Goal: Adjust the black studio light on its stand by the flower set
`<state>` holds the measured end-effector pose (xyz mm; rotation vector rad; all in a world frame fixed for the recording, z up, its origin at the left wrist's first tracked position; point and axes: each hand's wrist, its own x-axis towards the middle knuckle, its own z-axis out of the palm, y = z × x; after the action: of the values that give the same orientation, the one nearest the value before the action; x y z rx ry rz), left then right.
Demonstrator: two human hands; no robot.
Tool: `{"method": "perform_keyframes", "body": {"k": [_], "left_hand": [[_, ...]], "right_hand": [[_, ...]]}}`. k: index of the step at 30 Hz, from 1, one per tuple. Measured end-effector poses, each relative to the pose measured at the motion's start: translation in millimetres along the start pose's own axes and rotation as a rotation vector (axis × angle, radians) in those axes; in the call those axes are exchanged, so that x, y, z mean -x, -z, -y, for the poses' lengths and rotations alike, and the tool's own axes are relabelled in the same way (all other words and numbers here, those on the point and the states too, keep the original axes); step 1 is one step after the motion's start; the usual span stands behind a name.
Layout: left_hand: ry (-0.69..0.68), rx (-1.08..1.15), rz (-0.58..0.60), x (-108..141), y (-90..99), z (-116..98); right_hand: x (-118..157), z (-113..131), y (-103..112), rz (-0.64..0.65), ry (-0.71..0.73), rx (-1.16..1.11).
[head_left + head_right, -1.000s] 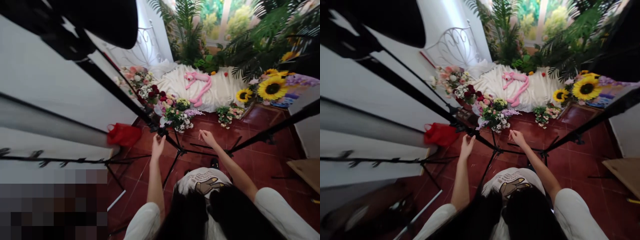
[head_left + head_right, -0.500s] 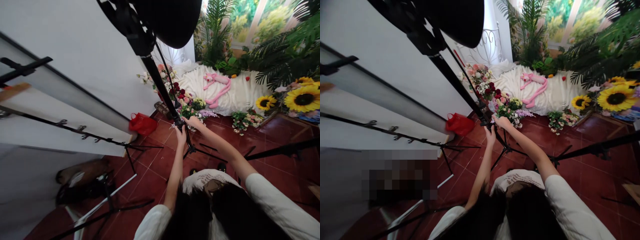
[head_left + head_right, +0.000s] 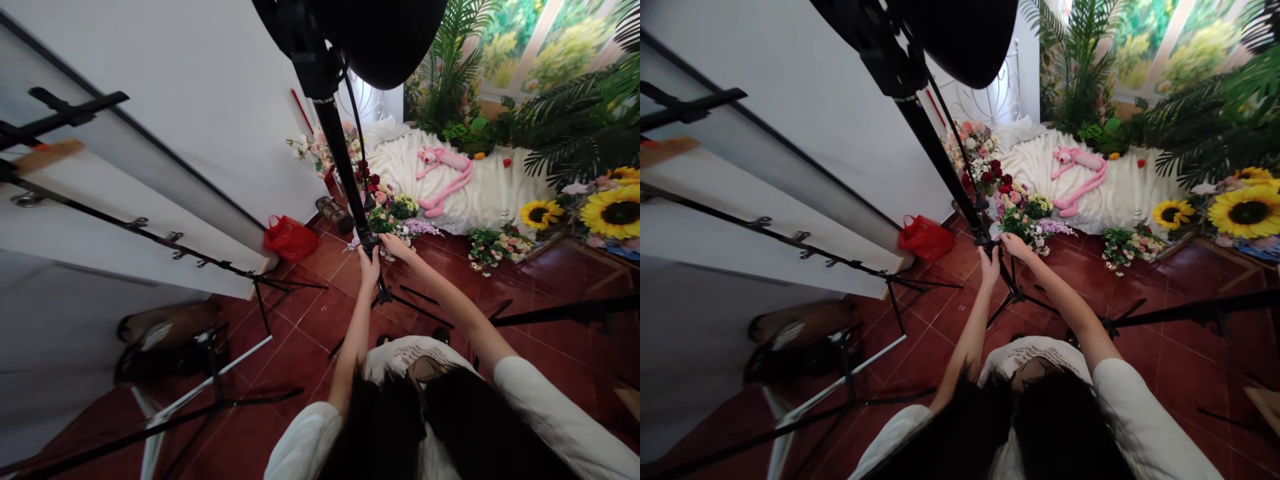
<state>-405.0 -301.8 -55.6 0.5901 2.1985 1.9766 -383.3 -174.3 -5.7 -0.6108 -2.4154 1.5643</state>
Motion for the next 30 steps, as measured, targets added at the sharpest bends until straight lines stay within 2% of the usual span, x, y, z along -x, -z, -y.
{"method": "perform_keyframes", "body": {"k": [4,7,10,13,17,23,28,30], "left_hand": [[0.006,0.002,0.004,-1.1,0.1,1.8],[0.001,0.007,0.015,-1.5,0.5,2.8],[-0.016,0.016,0.007,-1.6,0.5,2.9],[-0.015,0.009,0.003,-1.7,0.2,2.6],[-0.025,0.010,-0.005,-1.6,-0.6,3.0],[-0.049,0.011,-0.010,-2.4,-1.9,6.2],[-0.050,0.011,-0.013,-3.9,-1.2,7.7],[-0.038,0.004,-0.007,-4.2,-0.6,7.2]], "right_hand": [[5.3,-12.7,-8.4,-0.039,0.048,-0.122],[11.1,-16.0,-10.3,0.001,0.026,-0.263],[15.4,-15.2,-3.1,0.035,-0.017,-0.360],[11.4,-8.7,13.2,0.111,0.004,-0.295],[-6.0,9.0,31.0,0.201,0.040,-0.046],[-18.6,26.3,23.9,0.171,0.013,0.211],[-12.7,17.6,10.2,0.125,0.001,0.073],[-11.5,14.3,3.2,0.052,0.029,-0.040]]}}
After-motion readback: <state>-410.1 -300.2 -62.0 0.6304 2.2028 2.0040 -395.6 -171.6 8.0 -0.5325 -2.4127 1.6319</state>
